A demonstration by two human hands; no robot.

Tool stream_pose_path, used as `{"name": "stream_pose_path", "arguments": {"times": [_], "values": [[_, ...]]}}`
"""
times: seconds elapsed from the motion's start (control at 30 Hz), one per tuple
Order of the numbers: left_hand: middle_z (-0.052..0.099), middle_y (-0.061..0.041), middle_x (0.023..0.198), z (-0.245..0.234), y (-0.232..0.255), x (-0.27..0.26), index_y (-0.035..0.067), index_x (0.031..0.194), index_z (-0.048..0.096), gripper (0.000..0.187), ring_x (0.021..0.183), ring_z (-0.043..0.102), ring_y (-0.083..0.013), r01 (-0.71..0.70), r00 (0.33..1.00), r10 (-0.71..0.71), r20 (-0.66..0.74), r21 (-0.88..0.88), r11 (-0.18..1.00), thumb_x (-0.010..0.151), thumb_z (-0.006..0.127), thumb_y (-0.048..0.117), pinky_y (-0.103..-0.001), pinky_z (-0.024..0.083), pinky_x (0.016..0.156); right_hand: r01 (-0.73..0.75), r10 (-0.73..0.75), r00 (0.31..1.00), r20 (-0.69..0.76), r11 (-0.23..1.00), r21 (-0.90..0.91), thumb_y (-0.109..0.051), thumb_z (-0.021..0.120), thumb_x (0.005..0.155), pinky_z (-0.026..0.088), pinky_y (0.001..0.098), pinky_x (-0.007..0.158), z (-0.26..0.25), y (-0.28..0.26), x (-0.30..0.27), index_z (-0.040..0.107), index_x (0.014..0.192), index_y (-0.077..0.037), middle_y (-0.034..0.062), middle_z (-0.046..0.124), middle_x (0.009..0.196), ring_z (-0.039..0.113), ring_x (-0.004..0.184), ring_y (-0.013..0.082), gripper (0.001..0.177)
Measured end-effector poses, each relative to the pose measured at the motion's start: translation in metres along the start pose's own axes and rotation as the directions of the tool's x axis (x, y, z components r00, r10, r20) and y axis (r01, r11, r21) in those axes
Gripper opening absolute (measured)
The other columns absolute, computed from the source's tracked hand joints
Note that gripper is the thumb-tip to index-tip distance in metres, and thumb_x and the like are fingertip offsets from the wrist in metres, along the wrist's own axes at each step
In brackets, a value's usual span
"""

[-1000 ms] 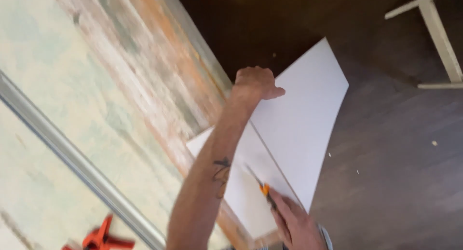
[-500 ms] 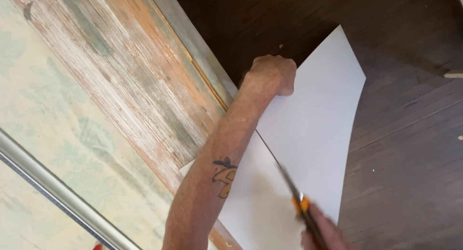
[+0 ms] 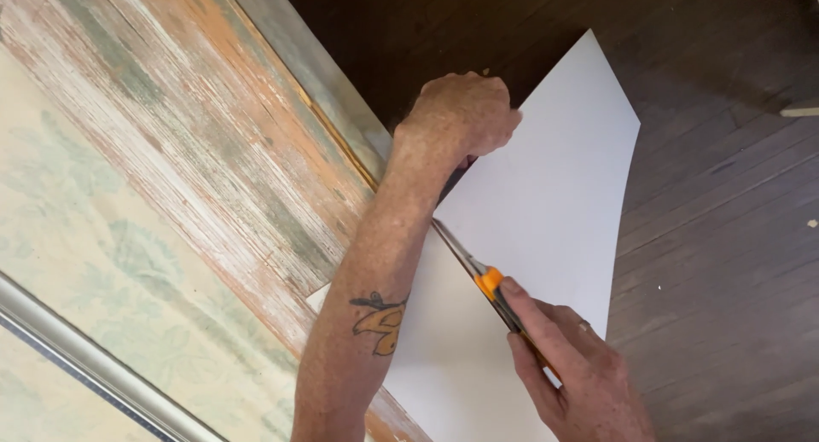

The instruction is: Measuring, marking, and cutting a white board using a straight edge and a utility knife on a workbench.

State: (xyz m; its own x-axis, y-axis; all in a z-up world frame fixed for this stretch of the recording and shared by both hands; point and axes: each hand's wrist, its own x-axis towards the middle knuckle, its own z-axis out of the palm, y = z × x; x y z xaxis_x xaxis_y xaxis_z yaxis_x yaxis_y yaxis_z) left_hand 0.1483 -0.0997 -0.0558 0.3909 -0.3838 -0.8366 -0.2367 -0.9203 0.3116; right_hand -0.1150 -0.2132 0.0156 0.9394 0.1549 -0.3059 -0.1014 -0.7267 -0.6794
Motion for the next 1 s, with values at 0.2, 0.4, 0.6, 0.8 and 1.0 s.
{"name": "stream_pose_path", "arguments": {"times": [0.2,0.4,0.6,0.8,1.0], "values": [[0.069,-0.004,0.063,0.0,-0.003,0.001,0.009,0.087,0.063,0.021,0.053,0.067,-0.018,0.01,0.999,-0.011,0.036,0.033,0.999,0.084,0.048,-0.006,-0.036,0.057,0.06,0.048,-0.043,0.998,0.055,0.995,-0.087,-0.015,0.055,0.096,0.058,0.026,0.064,-0.018,-0.014,0.019,0.047,0.151,-0.027,-0.0125,0.073,0.122,0.07,0.078,0.005,0.057],[0.071,-0.004,0.072,-0.002,-0.005,-0.003,0.006,0.086,0.066,0.018,0.062,0.067,-0.0199,0.005,0.998,-0.007,0.055,0.028,1.0,0.073,0.066,-0.007,-0.036,0.055,0.052,0.079,-0.063,0.992,0.112,0.986,-0.147,-0.019,0.059,0.096,0.053,0.0318,0.045,-0.027,-0.013,0.019,0.041,0.155,-0.03,-0.017,0.072,0.1,0.054,0.051,0.0152,0.062],[0.069,-0.005,0.084,-0.005,-0.004,-0.009,0.005,0.087,0.062,0.017,0.058,0.067,-0.0172,0.026,0.996,-0.023,0.085,-0.025,0.999,0.076,0.065,-0.007,-0.035,0.055,0.05,0.154,-0.139,0.984,0.111,0.979,-0.135,-0.015,0.057,0.095,0.057,0.027,0.051,-0.037,-0.006,0.005,0.043,0.153,-0.025,-0.0173,0.073,0.115,0.069,0.062,0.009,0.061],[0.071,-0.007,0.074,-0.009,0.0,-0.017,0.003,0.084,0.065,0.014,0.062,0.068,-0.0218,0.026,0.996,-0.026,0.088,-0.002,1.0,0.075,0.066,-0.008,-0.037,0.056,0.052,0.489,-0.468,0.87,0.152,0.786,-0.378,0.003,0.035,0.091,0.05,0.0222,0.043,-0.048,-0.003,-0.009,0.059,0.128,0.006,0.0051,0.055,0.148,0.068,0.094,0.0051,0.044],[0.072,-0.012,0.082,-0.01,0.001,-0.018,0.004,0.086,0.073,0.023,0.066,0.069,-0.0268,0.005,0.998,-0.006,0.07,0.016,1.0,0.067,0.067,-0.008,-0.038,0.055,0.052,-0.154,0.109,0.984,-0.141,0.917,-0.369,0.001,0.049,0.084,0.035,0.0304,0.042,-0.027,0.005,-0.09,0.07,0.127,-0.035,-0.0154,0.073,0.096,0.057,0.052,0.0074,0.06]]}}
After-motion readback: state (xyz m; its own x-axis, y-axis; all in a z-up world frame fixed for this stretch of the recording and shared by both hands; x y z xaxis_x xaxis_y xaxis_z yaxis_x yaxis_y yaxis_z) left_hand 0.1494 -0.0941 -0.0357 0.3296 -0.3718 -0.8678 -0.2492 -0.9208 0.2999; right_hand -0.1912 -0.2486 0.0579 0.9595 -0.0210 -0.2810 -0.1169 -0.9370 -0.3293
